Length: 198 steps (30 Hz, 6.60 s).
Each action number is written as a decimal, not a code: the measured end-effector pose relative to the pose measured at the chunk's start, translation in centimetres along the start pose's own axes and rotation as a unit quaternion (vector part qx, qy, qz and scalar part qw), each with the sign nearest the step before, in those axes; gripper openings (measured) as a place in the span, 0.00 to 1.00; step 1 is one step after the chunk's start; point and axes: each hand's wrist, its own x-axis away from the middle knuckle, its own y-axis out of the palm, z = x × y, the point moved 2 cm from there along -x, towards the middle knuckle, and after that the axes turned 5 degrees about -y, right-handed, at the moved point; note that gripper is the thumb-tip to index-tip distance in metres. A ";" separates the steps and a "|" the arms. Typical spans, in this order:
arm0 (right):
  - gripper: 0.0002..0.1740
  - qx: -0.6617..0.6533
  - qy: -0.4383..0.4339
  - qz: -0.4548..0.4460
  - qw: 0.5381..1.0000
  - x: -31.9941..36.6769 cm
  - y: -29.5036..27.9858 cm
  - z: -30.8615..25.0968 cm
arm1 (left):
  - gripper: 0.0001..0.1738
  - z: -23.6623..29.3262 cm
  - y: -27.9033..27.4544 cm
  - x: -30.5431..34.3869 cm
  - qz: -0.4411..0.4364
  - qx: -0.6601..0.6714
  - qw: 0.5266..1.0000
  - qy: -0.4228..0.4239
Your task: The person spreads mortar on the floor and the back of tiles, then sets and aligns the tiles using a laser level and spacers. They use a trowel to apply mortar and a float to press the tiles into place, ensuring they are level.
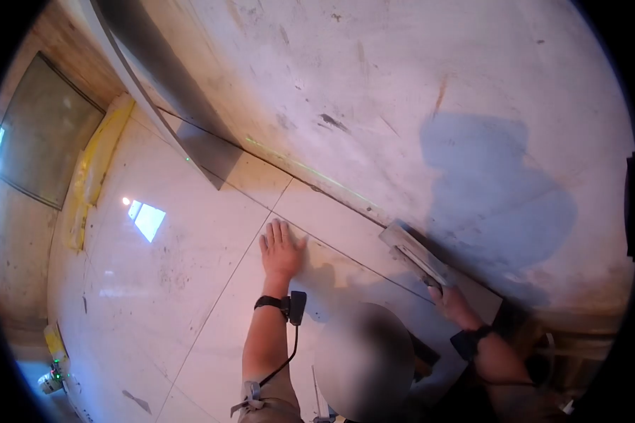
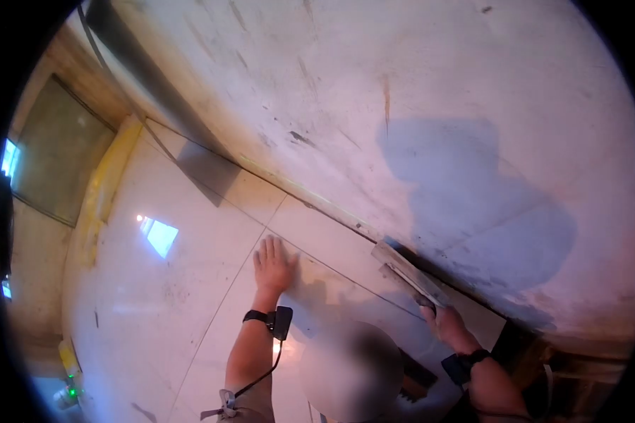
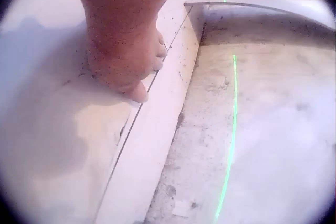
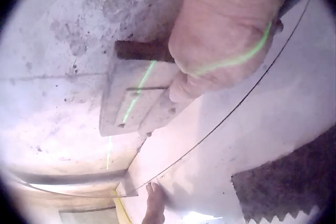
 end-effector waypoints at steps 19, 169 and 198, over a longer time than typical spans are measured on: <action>0.19 0.045 0.055 -0.069 0.995 -2.6 3.8 -7.1 | 0.48 1.1 -1.1 -3.4 0.032 -0.008 0.999 0.026; 0.22 -0.210 0.351 0.140 0.902 25.3 -9.0 19.1 | 0.53 24.1 0.2 14.1 -0.222 -0.095 0.964 0.112; 0.27 -0.296 0.488 0.316 0.758 21.1 -2.9 21.8 | 0.54 24.9 0.0 13.6 -0.204 -0.088 0.967 0.121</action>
